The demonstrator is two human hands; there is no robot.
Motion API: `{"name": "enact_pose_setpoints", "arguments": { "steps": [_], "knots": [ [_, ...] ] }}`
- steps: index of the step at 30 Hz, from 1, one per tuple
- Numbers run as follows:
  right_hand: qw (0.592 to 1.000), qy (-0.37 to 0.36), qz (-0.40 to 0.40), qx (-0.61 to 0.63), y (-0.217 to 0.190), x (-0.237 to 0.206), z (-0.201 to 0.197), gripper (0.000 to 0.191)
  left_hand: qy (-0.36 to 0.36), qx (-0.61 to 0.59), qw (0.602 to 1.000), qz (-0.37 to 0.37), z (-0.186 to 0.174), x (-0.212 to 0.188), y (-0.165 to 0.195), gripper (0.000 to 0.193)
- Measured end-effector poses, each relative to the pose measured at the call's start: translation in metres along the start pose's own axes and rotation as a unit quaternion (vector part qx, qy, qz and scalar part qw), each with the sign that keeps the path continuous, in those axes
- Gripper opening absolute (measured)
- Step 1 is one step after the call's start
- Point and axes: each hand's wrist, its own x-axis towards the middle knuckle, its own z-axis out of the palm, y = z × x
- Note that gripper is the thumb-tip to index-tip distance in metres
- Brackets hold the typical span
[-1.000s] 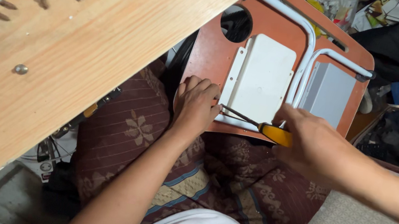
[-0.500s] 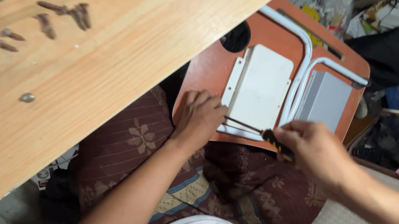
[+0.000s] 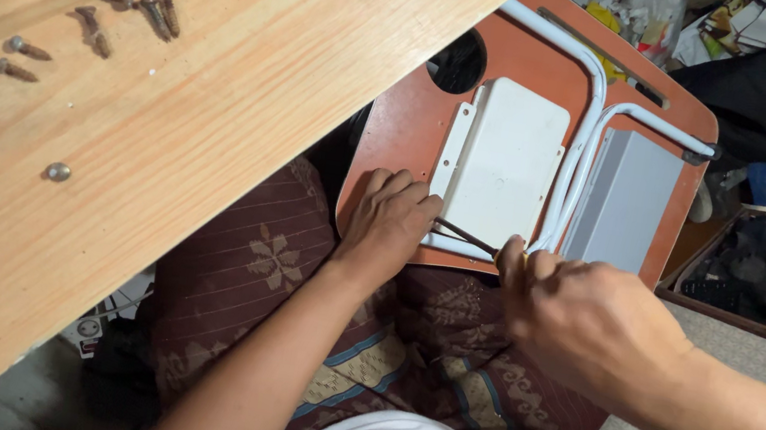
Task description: The person sits on a bed with a folding lap table across their legs and uses a screwdriver to unscrew screws from a white plastic box mounted on the table, placing removed screws on the nearby desk. They steady the box with one hand while driving the screwdriver with the other.
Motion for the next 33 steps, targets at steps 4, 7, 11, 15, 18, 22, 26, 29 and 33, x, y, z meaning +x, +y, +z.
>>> {"name": "enact_pose_setpoints", "arguments": {
  "steps": [4, 7, 11, 15, 18, 22, 26, 29, 33],
  "knots": [
    [0.948, 0.027, 0.178, 0.262, 0.004, 0.013, -0.001, 0.040, 0.111, 0.023, 0.994, -0.009, -0.007, -0.001, -0.009, 0.045],
    [0.825, 0.001, 0.273, 0.496, 0.009, 0.020, 0.003, 0.035, 0.130, 0.035, 0.973, -0.187, -0.016, 0.000, -0.020, 0.104],
    [0.578, -0.025, 0.328, 0.747, 0.019, 0.022, 0.012, 0.043, 0.024, -0.101, 0.958, -0.268, -0.019, 0.013, -0.018, 0.129],
    [0.616, -0.036, 0.289, 0.732, 0.026, 0.016, 0.020, 0.045, -0.062, -0.097, 0.922, -0.369, -0.026, 0.024, -0.008, 0.137],
    [0.746, 0.028, 0.225, 0.626, 0.025, 0.011, 0.022, 0.059, -0.093, -0.074, 0.918, -0.378, -0.035, 0.028, -0.002, 0.139],
    [0.941, 0.156, 0.120, 0.274, 0.017, 0.000, 0.025, 0.057, -0.091, -0.055, 0.925, -0.366, -0.041, 0.033, 0.003, 0.141],
    [0.995, 0.099, -0.014, 0.005, 0.010, -0.002, 0.026, 0.064, -0.104, -0.061, 0.920, -0.372, -0.037, 0.034, 0.000, 0.140],
    [0.988, 0.018, 0.081, 0.129, 0.008, 0.007, 0.021, 0.054, -0.114, -0.069, 0.918, -0.374, -0.034, 0.034, -0.005, 0.139],
    [0.796, -0.004, 0.284, 0.534, 0.013, 0.021, 0.008, 0.035, -0.107, -0.055, 0.927, -0.355, -0.033, 0.032, -0.008, 0.139]
  ]
}}
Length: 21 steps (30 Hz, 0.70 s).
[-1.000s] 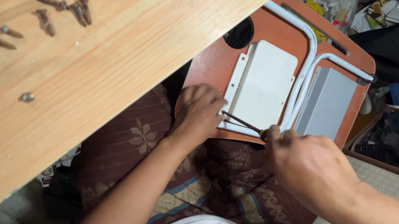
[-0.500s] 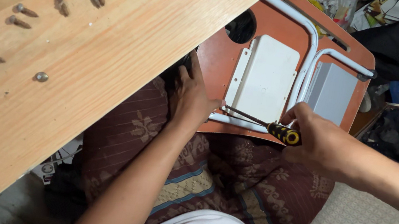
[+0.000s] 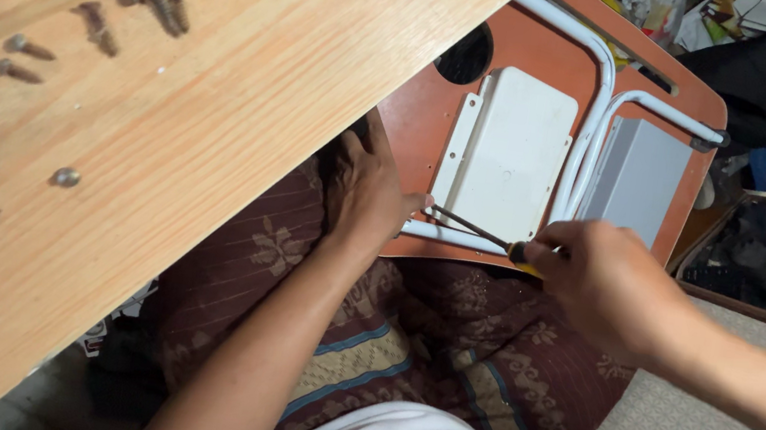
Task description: The person sits on a bed with a folding lap table across their legs and uses a screwdriver to unscrew screws from a white plastic box mounted on the table, placing removed screws on the nearby desk. They steady the box with one hand while driving the screwdriver with the other.
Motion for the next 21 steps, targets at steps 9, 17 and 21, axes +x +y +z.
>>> {"name": "enact_pose_setpoints", "arguments": {
  "steps": [9, 17, 21],
  "knots": [
    [0.982, 0.070, -0.175, -0.031, 0.020, 0.005, -0.007, 0.050, -0.018, 0.000, 0.999, -0.033, 0.001, 0.001, 0.002, 0.145],
    [0.830, 0.100, -0.312, -0.451, 0.042, -0.006, 0.020, 0.064, -0.047, -0.002, 0.997, -0.055, -0.001, 0.010, 0.007, 0.149],
    [0.967, 0.119, -0.169, -0.149, 0.020, 0.000, 0.020, 0.029, -0.057, 0.016, 0.996, -0.068, -0.002, 0.011, 0.006, 0.149]
  ]
}}
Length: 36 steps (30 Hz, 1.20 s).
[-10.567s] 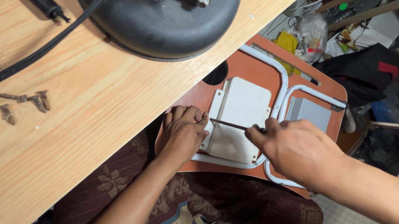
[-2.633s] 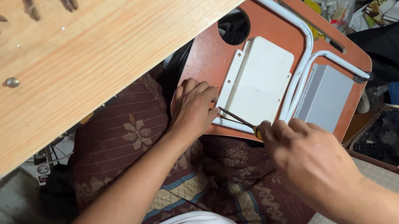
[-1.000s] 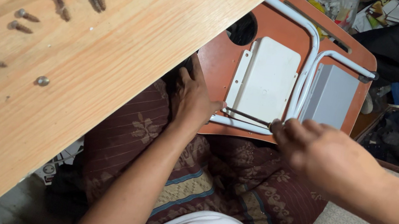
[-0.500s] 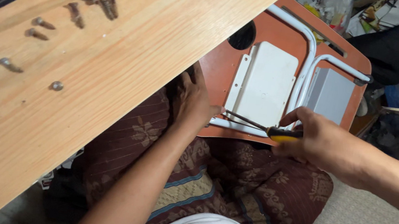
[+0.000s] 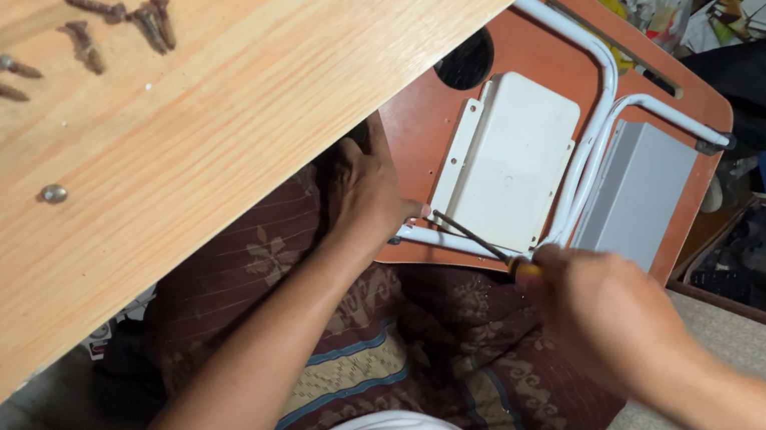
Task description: The person sits on a bed with a folding lap table across their legs and uses a screwdriver to unscrew screws from a white plastic box mounted on the table, placing removed screws on the nearby desk. They steady the box with one hand while driving the screwdriver with the other.
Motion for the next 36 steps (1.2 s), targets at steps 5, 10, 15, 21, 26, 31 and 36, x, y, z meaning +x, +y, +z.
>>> {"name": "enact_pose_setpoints", "arguments": {
  "steps": [5, 10, 15, 21, 26, 31, 36],
  "knots": [
    [0.904, -0.174, 0.233, 0.312, 0.003, 0.019, -0.031, 0.043, 0.011, -0.003, 1.000, 0.018, -0.001, -0.001, 0.000, 0.150],
    [0.997, -0.065, -0.027, -0.036, 0.002, -0.002, -0.027, 0.074, 0.041, -0.004, 0.998, 0.045, 0.001, -0.002, -0.001, 0.153],
    [0.942, -0.018, -0.206, -0.263, 0.010, -0.013, -0.007, 0.075, 0.053, 0.038, 0.992, 0.111, 0.007, 0.001, -0.003, 0.150],
    [0.987, -0.066, 0.096, 0.107, 0.004, 0.005, 0.000, 0.029, 0.062, 0.028, 0.991, 0.116, 0.008, 0.007, -0.003, 0.149],
    [0.886, -0.170, 0.245, 0.354, 0.018, 0.016, -0.014, 0.045, 0.049, 0.020, 0.993, 0.103, 0.005, 0.005, -0.003, 0.153],
    [0.988, 0.045, -0.150, 0.009, 0.025, -0.005, -0.004, 0.088, 0.029, 0.028, 0.995, 0.088, 0.005, 0.006, -0.003, 0.153],
    [0.915, -0.085, -0.222, -0.326, 0.014, -0.009, 0.000, 0.073, 0.027, 0.031, 0.996, 0.079, 0.012, 0.013, -0.006, 0.154]
  ]
}}
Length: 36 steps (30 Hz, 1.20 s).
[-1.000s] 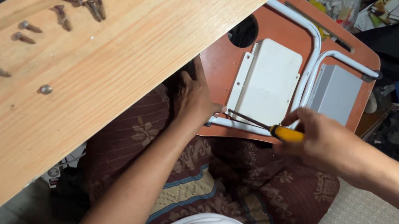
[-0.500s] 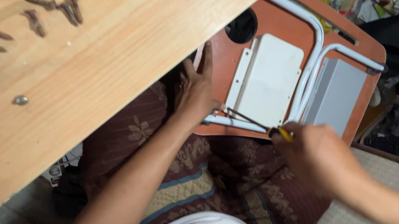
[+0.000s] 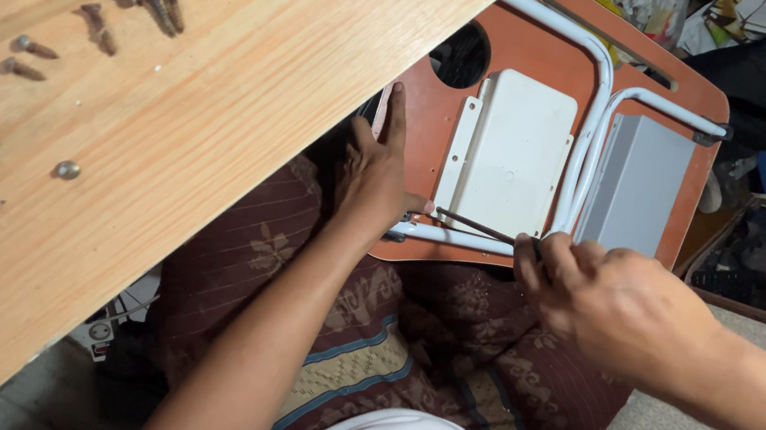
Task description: The person sits on a bed with a folding lap table across their legs and uses a screwdriver to unscrew screws from a white plastic box mounted on the table, placing removed screws on the nearby desk. They steady the box with one hand while driving the screwdriver with the other.
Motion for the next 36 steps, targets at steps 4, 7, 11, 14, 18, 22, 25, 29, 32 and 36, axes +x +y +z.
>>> {"name": "enact_pose_setpoints", "arguments": {
  "steps": [4, 7, 11, 14, 18, 22, 25, 29, 32, 36],
  "knots": [
    [0.862, -0.010, 0.297, 0.411, 0.010, 0.018, -0.015, 0.035, 0.033, 0.020, 0.999, 0.025, 0.004, 0.001, -0.003, 0.155],
    [0.668, -0.009, 0.367, 0.648, 0.025, 0.023, -0.023, 0.040, 0.020, 0.024, 0.999, 0.035, 0.002, -0.001, -0.002, 0.155],
    [0.771, -0.001, 0.278, 0.573, 0.018, 0.010, -0.017, 0.065, 0.012, 0.017, 1.000, 0.023, -0.004, -0.003, 0.001, 0.154],
    [0.954, 0.129, 0.117, 0.246, 0.005, -0.004, -0.002, 0.078, 0.002, 0.006, 1.000, 0.012, -0.005, -0.005, 0.001, 0.152],
    [1.000, 0.021, -0.004, -0.004, 0.000, -0.002, 0.017, 0.075, 0.007, -0.005, 1.000, 0.011, -0.003, -0.004, 0.000, 0.151],
    [0.913, -0.002, 0.223, 0.342, 0.004, 0.010, 0.014, 0.053, 0.042, 0.004, 0.998, 0.053, -0.002, -0.001, -0.002, 0.155],
    [0.662, -0.064, 0.327, 0.671, 0.015, 0.019, -0.005, 0.038, 0.006, -0.005, 1.000, 0.029, -0.003, 0.000, -0.002, 0.155],
    [0.663, -0.087, 0.320, 0.672, 0.024, 0.013, -0.025, 0.058, 0.030, 0.001, 0.998, 0.052, -0.005, -0.004, 0.000, 0.155],
    [0.872, -0.068, 0.238, 0.422, 0.016, 0.005, -0.021, 0.069, -0.015, 0.006, 1.000, 0.006, -0.007, -0.006, 0.001, 0.153],
    [0.994, 0.090, 0.013, -0.064, 0.000, -0.003, -0.003, 0.071, -0.013, 0.004, 1.000, 0.000, -0.005, -0.002, 0.000, 0.152]
  ]
}}
